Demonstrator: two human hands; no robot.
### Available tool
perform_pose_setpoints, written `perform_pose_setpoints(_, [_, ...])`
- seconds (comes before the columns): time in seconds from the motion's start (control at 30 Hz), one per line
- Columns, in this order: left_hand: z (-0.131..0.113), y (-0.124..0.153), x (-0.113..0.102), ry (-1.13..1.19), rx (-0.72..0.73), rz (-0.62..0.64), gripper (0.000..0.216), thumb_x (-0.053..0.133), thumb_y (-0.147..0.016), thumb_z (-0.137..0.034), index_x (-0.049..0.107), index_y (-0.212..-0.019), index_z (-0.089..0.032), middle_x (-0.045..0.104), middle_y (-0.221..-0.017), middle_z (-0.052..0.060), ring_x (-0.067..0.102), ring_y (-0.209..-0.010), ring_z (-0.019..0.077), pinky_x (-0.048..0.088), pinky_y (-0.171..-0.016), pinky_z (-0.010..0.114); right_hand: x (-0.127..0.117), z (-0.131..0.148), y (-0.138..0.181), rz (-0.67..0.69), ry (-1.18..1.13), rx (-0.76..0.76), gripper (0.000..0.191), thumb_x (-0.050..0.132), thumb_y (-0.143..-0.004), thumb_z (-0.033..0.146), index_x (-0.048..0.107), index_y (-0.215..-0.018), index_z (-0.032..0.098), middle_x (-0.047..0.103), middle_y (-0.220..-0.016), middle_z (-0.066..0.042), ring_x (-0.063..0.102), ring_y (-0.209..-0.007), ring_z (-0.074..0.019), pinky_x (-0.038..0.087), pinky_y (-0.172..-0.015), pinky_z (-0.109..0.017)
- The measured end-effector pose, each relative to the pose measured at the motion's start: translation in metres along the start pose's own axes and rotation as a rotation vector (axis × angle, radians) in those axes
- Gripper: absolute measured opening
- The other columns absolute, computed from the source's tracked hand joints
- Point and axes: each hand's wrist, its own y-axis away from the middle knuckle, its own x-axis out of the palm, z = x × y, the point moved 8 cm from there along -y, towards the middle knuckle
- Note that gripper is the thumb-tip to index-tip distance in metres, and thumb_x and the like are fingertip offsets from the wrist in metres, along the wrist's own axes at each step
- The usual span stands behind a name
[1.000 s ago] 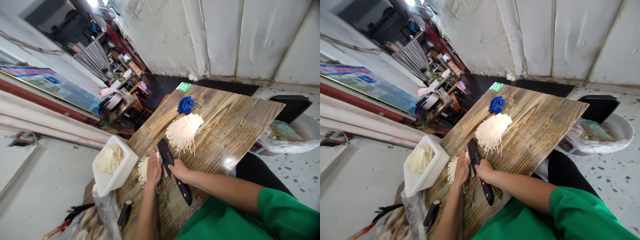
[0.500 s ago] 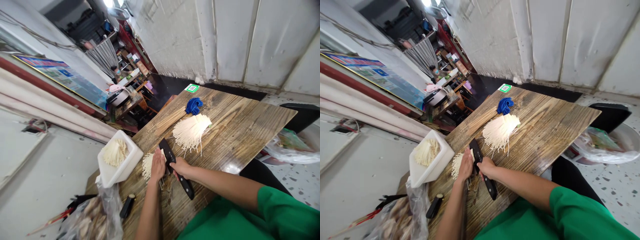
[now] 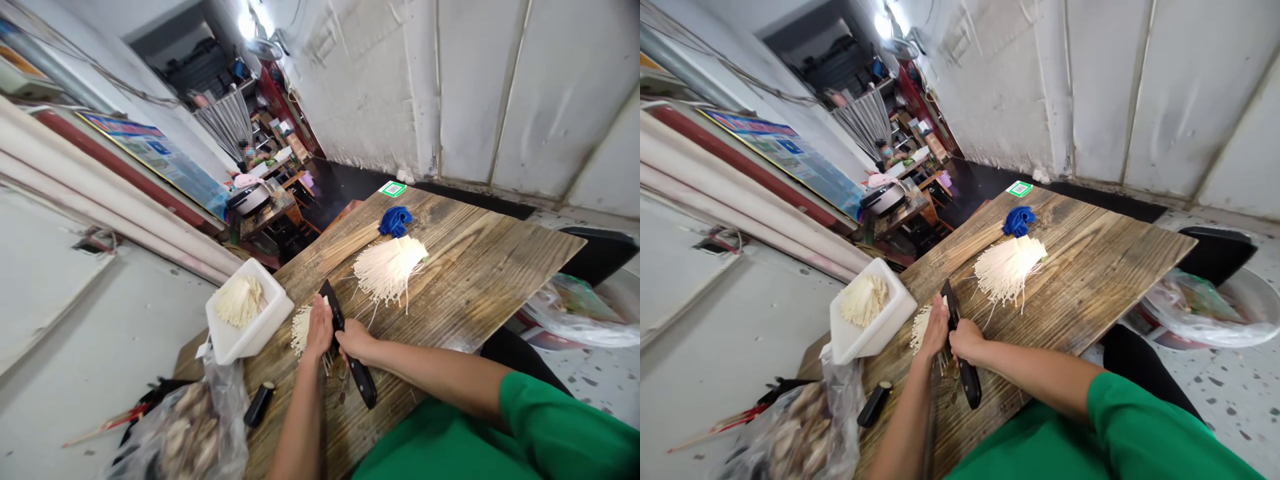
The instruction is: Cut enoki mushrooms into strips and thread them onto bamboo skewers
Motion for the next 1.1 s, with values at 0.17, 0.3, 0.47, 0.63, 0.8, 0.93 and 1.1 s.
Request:
perform_pose_setpoints(0.17, [-0.013,0.008,-0.044,0.09,-0.019,-0.139,0.074,0.009,-0.092,-0.058,0.019,-0.147,-0.01,0.014,-0.156,0.013,0.009,-0.144,0.0203,0.007,-0.118,0.04,0.001,0.044,0.028,0.017,0.154,-0.172,0.028,0.051,-0.093,0.037,0.061,-0.085,0.012,0.058,-0.061,0.004,0.055,-0.049,-0.0078,0.049,-0.052,-0.024])
perform_pose_setpoints(0.3, [-0.031,0.009,-0.076,0.127,-0.012,-0.185,0.072,0.012,-0.092,-0.059,0.022,-0.147,-0.012,0.015,-0.156,0.012,0.011,-0.144,0.0214,0.008,-0.118,0.04,-0.004,0.079,0.05,0.026,0.226,-0.274,0.026,0.057,-0.088,0.029,0.06,-0.068,0.012,0.058,-0.055,0.002,0.058,-0.052,-0.0104,0.052,-0.058,-0.027])
perform_pose_setpoints(0.47, [-0.07,0.003,-0.113,0.102,0.05,-0.236,0.069,0.016,-0.093,-0.058,0.028,-0.144,-0.014,0.02,-0.156,0.01,0.012,-0.144,0.0194,0.007,-0.119,0.037,-0.013,0.114,0.075,0.051,0.169,-0.377,0.023,0.052,-0.08,0.012,0.054,-0.057,0.012,0.053,-0.044,0.001,0.054,-0.042,-0.0109,0.051,-0.053,-0.025])
perform_pose_setpoints(0.63, [-0.127,-0.008,-0.15,-0.034,0.099,-0.311,0.074,0.013,-0.093,-0.06,0.031,-0.142,-0.007,0.024,-0.153,0.016,0.016,-0.143,0.0231,0.01,-0.118,0.041,-0.037,0.147,0.112,0.094,0.017,-0.443,0.017,0.044,-0.083,0.007,0.05,-0.069,0.013,0.048,-0.04,0.005,0.05,-0.037,-0.0069,0.052,-0.049,-0.021])
perform_pose_setpoints(0.8, [-0.191,-0.031,-0.136,-0.107,0.173,-0.315,0.079,0.012,-0.091,-0.063,0.027,-0.143,-0.005,0.023,-0.153,0.018,0.015,-0.143,0.0255,0.008,-0.117,0.043,-0.098,0.152,0.134,0.077,-0.075,-0.457,0.015,0.043,-0.087,0.008,0.047,-0.075,0.015,0.049,-0.044,0.006,0.047,-0.035,-0.0051,0.051,-0.046,-0.02])
perform_pose_setpoints(0.93, [-0.226,-0.059,-0.067,-0.135,0.183,-0.179,0.083,0.01,-0.09,-0.063,0.022,-0.145,-0.002,0.017,-0.155,0.018,0.01,-0.144,0.0259,0.007,-0.117,0.04,-0.159,0.121,0.121,-0.014,-0.105,-0.397,0.014,0.044,-0.089,0.011,0.046,-0.076,0.015,0.05,-0.046,0.006,0.045,-0.035,-0.0049,0.047,-0.043,-0.018])
perform_pose_setpoints(1.1, [-0.238,-0.082,0.022,-0.122,0.19,-0.035,0.08,0.011,-0.091,-0.059,0.026,-0.143,0.0,0.023,-0.152,0.021,0.016,-0.143,0.0269,0.013,-0.117,0.04,-0.21,0.067,0.087,-0.148,-0.096,-0.28,0.017,0.046,-0.095,0.026,0.052,-0.085,0.014,0.049,-0.054,0.008,0.044,-0.038,-0.0048,0.044,-0.041,-0.018])
